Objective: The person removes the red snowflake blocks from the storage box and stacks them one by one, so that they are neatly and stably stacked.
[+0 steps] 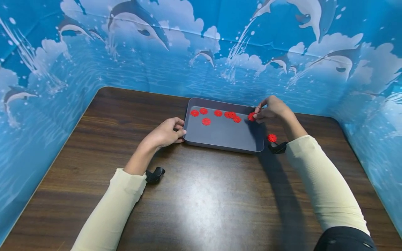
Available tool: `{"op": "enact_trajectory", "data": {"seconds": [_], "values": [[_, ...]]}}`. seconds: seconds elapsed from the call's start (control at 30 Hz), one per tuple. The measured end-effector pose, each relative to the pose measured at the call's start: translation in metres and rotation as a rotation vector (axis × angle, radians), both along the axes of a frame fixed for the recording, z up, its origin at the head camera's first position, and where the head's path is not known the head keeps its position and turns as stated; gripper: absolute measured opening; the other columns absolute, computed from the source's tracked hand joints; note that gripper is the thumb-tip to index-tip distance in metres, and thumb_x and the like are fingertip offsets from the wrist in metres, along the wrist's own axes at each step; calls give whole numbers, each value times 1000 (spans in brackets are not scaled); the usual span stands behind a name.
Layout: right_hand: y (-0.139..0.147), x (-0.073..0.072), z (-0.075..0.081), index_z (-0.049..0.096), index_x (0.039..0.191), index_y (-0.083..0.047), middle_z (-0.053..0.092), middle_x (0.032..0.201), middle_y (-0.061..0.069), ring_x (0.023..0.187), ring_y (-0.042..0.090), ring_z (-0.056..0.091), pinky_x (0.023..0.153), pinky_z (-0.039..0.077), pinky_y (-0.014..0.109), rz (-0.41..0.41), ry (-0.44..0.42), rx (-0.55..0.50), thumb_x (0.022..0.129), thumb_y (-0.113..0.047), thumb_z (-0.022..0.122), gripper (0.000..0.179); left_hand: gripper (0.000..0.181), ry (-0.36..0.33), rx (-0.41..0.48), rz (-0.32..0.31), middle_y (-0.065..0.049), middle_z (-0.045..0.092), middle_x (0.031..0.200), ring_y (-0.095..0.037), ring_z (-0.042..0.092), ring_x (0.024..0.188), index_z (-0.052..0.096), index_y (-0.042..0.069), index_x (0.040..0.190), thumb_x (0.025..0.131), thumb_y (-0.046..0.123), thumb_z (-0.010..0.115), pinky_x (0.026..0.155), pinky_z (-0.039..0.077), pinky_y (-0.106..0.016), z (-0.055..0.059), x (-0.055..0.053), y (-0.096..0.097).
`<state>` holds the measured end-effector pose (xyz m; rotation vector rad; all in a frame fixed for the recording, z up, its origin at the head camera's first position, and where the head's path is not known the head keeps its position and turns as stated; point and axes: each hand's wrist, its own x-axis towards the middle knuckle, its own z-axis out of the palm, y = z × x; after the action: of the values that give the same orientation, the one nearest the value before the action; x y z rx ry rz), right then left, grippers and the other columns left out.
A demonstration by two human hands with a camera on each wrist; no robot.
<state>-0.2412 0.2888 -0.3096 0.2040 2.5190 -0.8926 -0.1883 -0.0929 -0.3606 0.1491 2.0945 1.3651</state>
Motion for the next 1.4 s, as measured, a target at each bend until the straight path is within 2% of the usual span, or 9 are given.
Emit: {"op": "enact_trajectory", "data": {"seconds": [0.1, 0.3, 0.4, 0.5, 0.6, 0.8, 0.9, 1.1, 1.4], "values": [[8, 3, 4, 68, 113, 8, 80, 88, 11, 73, 13, 78, 87, 71, 44, -11, -9, -22, 103, -6, 72, 18, 52, 0, 3, 1, -29, 43, 154, -41, 60, 136, 32, -4, 163, 115, 9, 47, 115, 60, -43, -1, -1, 1], [25, 9, 12, 71, 113, 4, 81, 85, 8, 75, 16, 80, 97, 65, 51, 14, 12, 96, 103, -14, 74, 21, 53, -10, 6, 5, -29, 42, 154, -41, 59, 137, 31, -4, 164, 115, 8, 47, 115, 60, -42, 1, 1, 1], [35, 13, 15, 72, 113, 4, 80, 83, 6, 73, 15, 77, 88, 63, 45, 31, 18, 133, 102, -15, 76, 23, 54, -11, 5, 2, -30, 42, 154, -41, 59, 137, 30, -4, 164, 114, 7, 47, 115, 60, -41, 4, 1, 0], [43, 19, 15, 71, 115, 8, 79, 86, 6, 75, 15, 76, 76, 66, 37, 5, -12, 72, 102, -10, 75, 22, 53, -10, -4, 5, -29, 42, 153, -40, 60, 135, 30, -4, 164, 115, 7, 46, 114, 60, -40, 6, 1, -2], [52, 27, 11, 69, 117, 11, 77, 90, 7, 77, 15, 77, 72, 69, 33, -24, -55, 1, 102, -4, 72, 21, 54, -7, -11, 6, -29, 42, 153, -39, 61, 133, 30, -4, 164, 115, 8, 46, 113, 60, -39, 7, 2, -2], [73, 37, -2, 68, 117, 11, 76, 92, 5, 78, 13, 76, 75, 69, 34, 2, -107, 2, 104, -4, 69, 20, 53, -14, -11, 18, -29, 43, 152, -38, 61, 132, 31, -4, 164, 114, 7, 46, 111, 62, -37, 4, 1, 2], [80, 41, -11, 66, 118, 12, 75, 95, 8, 80, 14, 77, 81, 71, 38, -27, -133, -42, 104, 0, 68, 19, 53, -24, -4, 22, -29, 42, 153, -38, 60, 134, 31, -5, 164, 114, 6, 46, 111, 62, -36, 3, 1, 4], [81, 44, -25, 62, 123, 15, 72, 101, 12, 83, 14, 78, 90, 71, 41, -84, -188, -106, 105, 7, 58, 20, 55, -42, 10, 30, -31, 40, 155, -38, 58, 139, 29, -8, 165, 114, 7, 44, 113, 60, -36, 2, 2, 4], [83, 49, -38, 58, 126, 15, 70, 107, 16, 81, 14, 78, 86, 71, 36, -157, -204, -160, 106, 6, 59, 22, 55, -38, -7, 19, -30, 43, 154, -37, 61, 136, 29, -10, 164, 114, 9, 44, 112, 61, -36, 1, 1, 4]]}}
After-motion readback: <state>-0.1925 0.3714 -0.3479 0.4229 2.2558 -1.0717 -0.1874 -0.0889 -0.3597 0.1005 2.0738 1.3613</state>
